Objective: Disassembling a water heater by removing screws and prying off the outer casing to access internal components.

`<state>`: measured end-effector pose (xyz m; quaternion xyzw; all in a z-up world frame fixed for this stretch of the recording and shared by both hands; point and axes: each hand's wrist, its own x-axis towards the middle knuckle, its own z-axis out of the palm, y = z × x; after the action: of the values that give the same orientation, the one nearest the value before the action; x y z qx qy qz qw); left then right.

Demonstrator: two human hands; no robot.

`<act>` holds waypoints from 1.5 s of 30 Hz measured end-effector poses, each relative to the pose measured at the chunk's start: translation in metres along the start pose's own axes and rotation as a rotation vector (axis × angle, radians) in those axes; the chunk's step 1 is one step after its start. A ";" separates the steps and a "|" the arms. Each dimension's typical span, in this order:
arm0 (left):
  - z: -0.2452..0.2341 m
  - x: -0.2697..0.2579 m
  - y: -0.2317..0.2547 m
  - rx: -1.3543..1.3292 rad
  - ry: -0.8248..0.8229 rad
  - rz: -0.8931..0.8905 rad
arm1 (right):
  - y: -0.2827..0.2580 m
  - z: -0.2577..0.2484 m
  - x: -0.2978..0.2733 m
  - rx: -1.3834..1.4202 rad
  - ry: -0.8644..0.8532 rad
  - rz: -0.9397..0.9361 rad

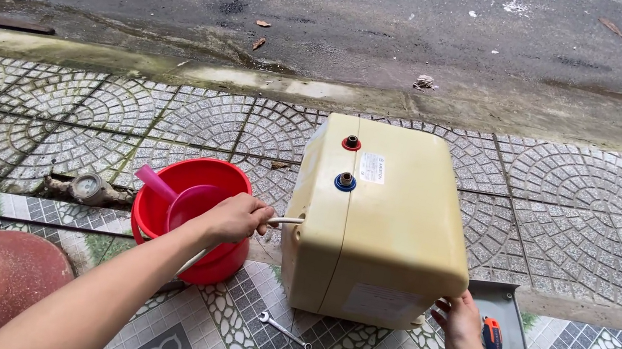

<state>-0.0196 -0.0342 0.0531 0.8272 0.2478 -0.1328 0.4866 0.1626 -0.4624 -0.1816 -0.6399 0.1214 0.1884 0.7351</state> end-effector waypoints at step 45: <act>-0.010 0.026 -0.038 0.150 0.077 0.199 | 0.010 -0.023 0.045 -0.725 0.254 0.160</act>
<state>-0.0188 -0.0026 0.0182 0.8861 0.1723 -0.0701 0.4244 0.1997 -0.4784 -0.2132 -0.8649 0.1865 0.1952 0.4233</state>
